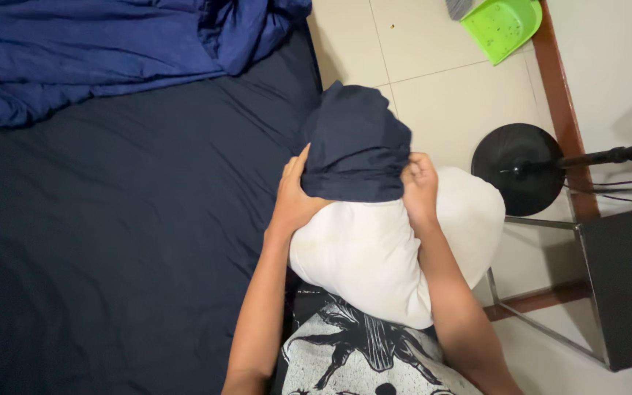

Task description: The person puts a pillowcase onto a pillow by pulling the fabric over the pillow and smoothing it down by hand.

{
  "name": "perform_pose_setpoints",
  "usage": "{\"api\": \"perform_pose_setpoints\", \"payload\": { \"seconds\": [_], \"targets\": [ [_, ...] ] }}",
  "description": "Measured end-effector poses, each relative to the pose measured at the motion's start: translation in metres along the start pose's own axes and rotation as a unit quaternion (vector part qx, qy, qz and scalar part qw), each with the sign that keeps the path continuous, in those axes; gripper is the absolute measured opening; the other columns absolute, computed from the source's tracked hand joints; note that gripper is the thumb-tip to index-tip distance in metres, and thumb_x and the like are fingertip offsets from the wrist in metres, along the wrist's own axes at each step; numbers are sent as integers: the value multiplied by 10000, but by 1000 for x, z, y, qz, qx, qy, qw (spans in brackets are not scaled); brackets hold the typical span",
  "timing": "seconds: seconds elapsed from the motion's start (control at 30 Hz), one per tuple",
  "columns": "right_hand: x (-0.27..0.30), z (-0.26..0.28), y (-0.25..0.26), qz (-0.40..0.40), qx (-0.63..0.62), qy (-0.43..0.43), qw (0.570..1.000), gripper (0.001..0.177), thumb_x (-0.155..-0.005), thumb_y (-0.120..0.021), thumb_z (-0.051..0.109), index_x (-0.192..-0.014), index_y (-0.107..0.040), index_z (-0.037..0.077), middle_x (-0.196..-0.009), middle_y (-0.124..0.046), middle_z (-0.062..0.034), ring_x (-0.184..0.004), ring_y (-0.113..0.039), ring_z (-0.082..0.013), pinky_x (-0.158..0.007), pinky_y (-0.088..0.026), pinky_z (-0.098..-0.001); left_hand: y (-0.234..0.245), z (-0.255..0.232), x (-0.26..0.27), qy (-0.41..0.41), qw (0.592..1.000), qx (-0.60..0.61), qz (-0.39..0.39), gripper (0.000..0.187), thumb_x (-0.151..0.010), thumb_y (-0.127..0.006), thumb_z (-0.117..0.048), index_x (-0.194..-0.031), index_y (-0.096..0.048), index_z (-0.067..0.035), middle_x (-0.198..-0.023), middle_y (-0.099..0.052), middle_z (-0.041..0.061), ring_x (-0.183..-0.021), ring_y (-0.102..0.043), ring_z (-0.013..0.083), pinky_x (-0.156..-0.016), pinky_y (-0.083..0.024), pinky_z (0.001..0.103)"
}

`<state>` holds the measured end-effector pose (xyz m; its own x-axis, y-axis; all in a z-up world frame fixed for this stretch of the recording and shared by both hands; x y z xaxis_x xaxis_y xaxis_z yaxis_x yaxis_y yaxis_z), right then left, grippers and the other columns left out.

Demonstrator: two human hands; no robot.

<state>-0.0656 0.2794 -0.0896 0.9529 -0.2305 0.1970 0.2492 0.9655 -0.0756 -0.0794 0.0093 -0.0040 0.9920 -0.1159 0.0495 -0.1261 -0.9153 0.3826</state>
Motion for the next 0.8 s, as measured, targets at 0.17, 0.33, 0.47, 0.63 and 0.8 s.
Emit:
{"api": "perform_pose_setpoints", "payload": {
  "seconds": [0.17,0.33,0.47,0.63,0.8],
  "targets": [
    [9,12,30,-82,-58,152,983,293,-988,-419,-128,-1204,-567,4,-1131,-647,-51,-1013,-593,-90,-926,-455,-214,-8,-13,3,-83,986,146,-17,816,-750,-903,-141,-1444,-500,3,-1238,-727,158,-1122,-721,224,-985,-548,312],
    [14,37,41,-44,-62,214,974,306,-996,-412,-71,-1269,-537,-14,-1229,-634,-71,-1137,-590,-119,-1073,-440,-254,-22,-27,2,-53,990,125,-29,564,-753,-885,-103,-1261,-670,17,-1125,-788,155,-1026,-762,216,-916,-587,308],
    [19,32,31,27,-28,75,996,409,-988,-471,36,-1388,-535,-24,-1237,-633,-33,-1101,-567,-137,-1012,-422,-270,-20,-39,-2,-59,994,-81,-44,536,-626,-961,-215,-1050,-724,11,-1166,-659,214,-1149,-595,330,-1046,-468,387],
    [27,55,14,53,107,165,979,360,-999,-561,0,-1356,-579,-44,-1242,-511,-38,-1140,-498,-146,-1023,-387,-276,3,-79,-7,-275,949,-148,-41,630,-611,-958,-355,-992,-610,6,-1352,-597,263,-1326,-509,435,-1190,-159,513],
    [25,56,7,54,71,115,989,154,-979,-589,-32,-1128,-573,3,-1055,-587,-16,-1015,-532,-103,-960,-431,-258,-9,-54,-26,-92,982,-122,114,827,-568,-952,-422,-1190,-586,-17,-1087,-674,162,-1095,-655,322,-1301,-206,455]
  ]
}}
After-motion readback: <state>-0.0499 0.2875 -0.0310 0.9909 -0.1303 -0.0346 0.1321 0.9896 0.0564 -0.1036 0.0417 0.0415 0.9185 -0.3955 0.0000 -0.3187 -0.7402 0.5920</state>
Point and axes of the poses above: each hand's wrist, its own x-axis away from the middle knuckle, its own y-axis out of the back of the hand, z = x × y, the point moved 8 cm from there along -x, towards the middle knuckle
